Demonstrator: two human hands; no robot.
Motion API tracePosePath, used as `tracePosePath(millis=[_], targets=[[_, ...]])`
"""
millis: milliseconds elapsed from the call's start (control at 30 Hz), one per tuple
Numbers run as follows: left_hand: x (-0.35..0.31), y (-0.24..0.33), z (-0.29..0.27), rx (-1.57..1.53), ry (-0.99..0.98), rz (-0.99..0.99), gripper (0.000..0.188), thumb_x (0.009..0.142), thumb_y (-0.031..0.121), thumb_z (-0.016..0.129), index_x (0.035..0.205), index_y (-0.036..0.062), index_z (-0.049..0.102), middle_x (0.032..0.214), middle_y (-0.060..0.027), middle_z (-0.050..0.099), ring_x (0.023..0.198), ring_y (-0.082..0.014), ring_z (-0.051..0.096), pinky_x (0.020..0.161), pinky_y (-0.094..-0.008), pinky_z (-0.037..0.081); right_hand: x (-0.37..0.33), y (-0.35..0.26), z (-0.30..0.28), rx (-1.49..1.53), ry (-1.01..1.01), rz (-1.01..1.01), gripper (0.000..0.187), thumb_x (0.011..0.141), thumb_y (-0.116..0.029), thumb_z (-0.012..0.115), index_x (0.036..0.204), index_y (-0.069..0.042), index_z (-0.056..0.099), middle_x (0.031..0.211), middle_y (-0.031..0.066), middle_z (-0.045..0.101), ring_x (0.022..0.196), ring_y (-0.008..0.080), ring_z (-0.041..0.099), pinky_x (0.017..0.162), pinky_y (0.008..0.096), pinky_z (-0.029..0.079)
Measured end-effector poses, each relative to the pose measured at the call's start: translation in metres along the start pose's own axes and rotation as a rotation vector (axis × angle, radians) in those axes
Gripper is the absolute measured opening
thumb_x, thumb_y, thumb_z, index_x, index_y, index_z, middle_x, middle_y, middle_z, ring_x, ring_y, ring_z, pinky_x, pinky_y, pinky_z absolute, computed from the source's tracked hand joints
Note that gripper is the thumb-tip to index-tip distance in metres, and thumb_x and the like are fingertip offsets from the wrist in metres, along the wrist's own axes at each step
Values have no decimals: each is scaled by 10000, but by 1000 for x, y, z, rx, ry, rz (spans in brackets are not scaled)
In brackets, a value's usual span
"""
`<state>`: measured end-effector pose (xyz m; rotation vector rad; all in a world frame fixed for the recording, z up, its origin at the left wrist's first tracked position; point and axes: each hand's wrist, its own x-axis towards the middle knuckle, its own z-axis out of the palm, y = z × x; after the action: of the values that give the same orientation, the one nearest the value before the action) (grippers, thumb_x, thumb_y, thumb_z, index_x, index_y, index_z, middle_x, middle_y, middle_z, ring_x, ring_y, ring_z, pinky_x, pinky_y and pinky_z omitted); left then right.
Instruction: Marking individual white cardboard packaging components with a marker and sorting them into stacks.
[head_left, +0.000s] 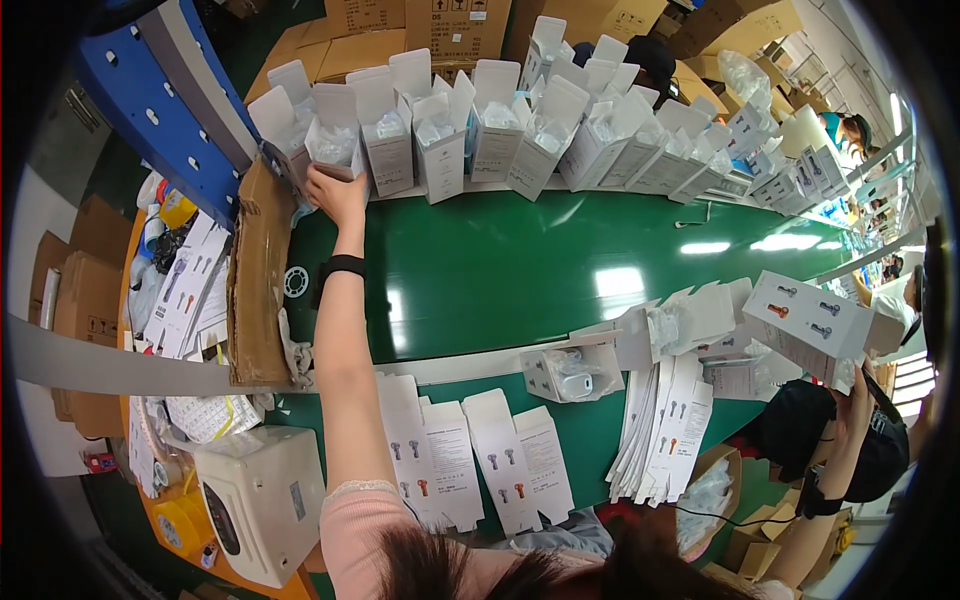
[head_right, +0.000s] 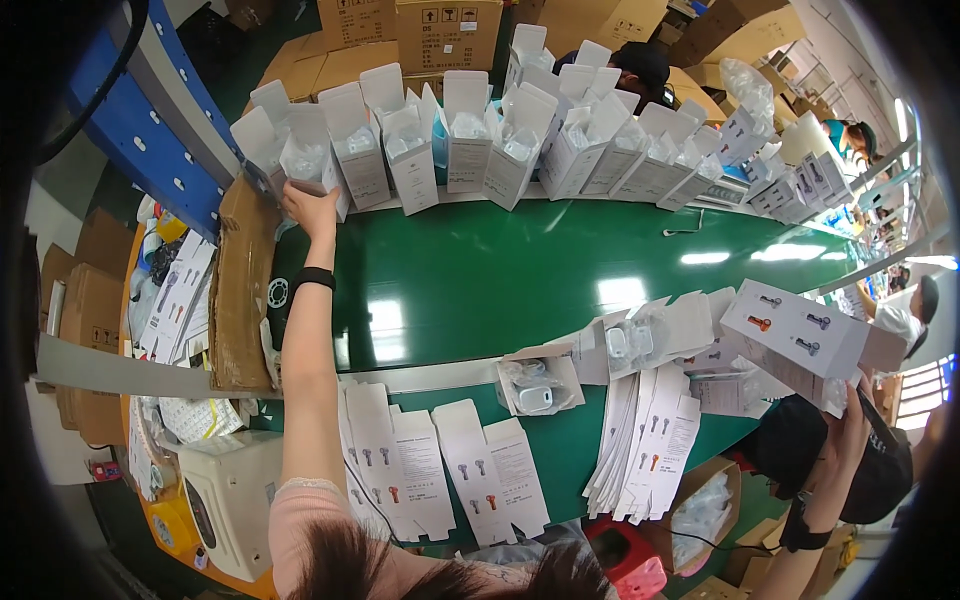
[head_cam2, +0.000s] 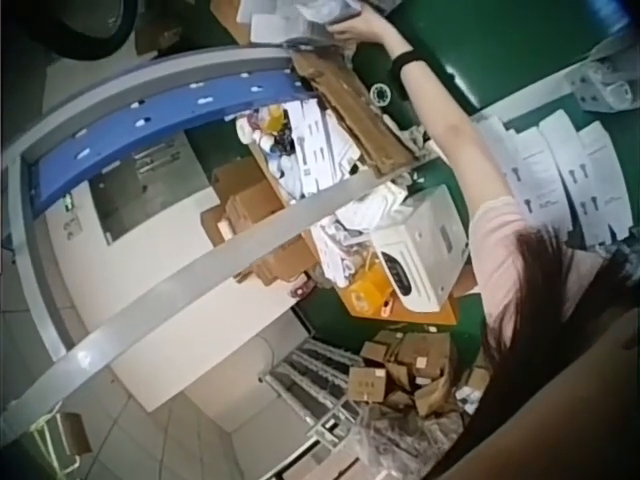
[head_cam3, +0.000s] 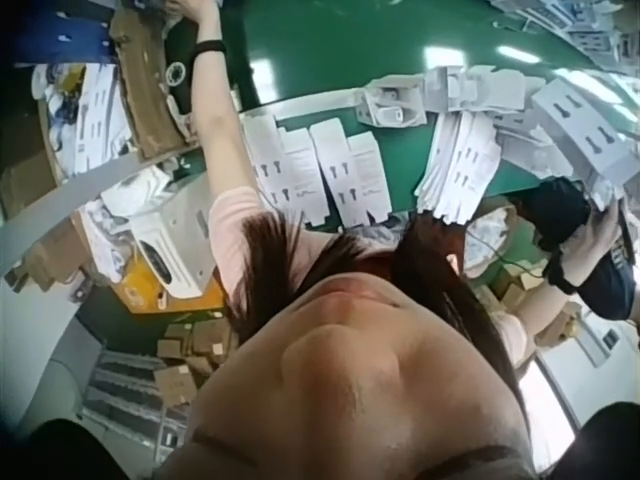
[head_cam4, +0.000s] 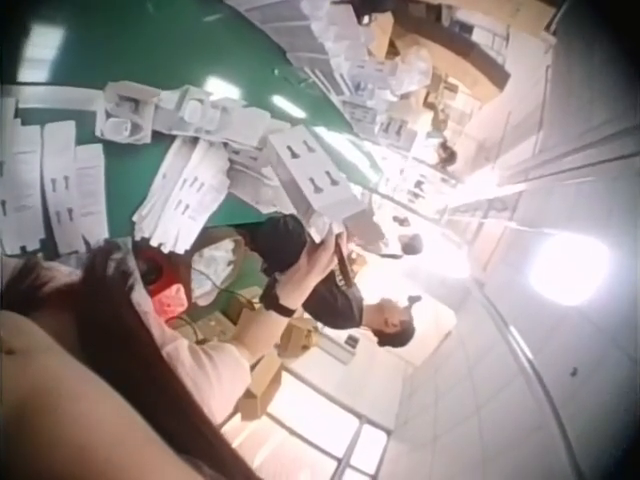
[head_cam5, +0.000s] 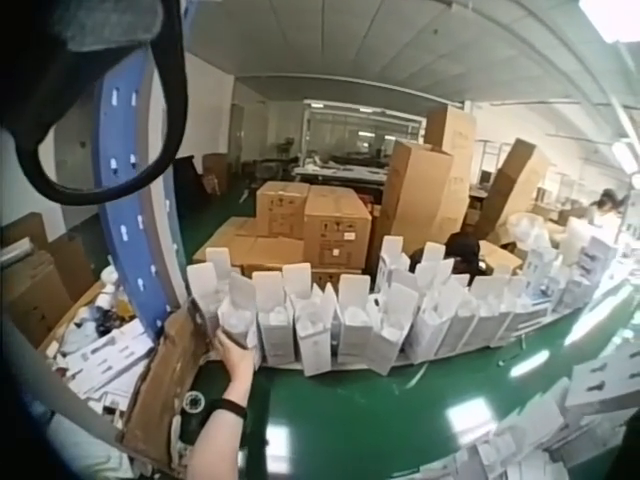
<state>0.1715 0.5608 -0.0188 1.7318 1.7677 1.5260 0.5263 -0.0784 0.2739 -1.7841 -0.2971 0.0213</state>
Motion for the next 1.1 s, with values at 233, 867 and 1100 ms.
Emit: tracePosePath(millis=[233,867,1100], targets=[[9,-18,6,-36,-69,75,882,493,213,772,1194,33,267,1125,-221,371,1058,-387,348,920,-446,246,-12,0,10,-21,-32,48,367,798,-144,528,1146,-55,456,993,60,550,852,143,564,589,247,506],[-180,257,-293,-1006,-941,480,879,559,203,772,1254,16,268,1268,-168,286,1177,-282,305,889,-370,352,-86,-49,26,237,-242,-226,362,748,-69,544,1092,22,477,953,64,535,876,154,523,804,250,404],[-249,257,-341,-434,-631,701,1067,514,157,772,1321,10,89,1242,-200,249,1101,-348,325,892,-395,338,-185,-84,136,-21,-912,-531,247,710,-85,589,948,-30,558,689,42,560,629,96,522,576,225,418]])
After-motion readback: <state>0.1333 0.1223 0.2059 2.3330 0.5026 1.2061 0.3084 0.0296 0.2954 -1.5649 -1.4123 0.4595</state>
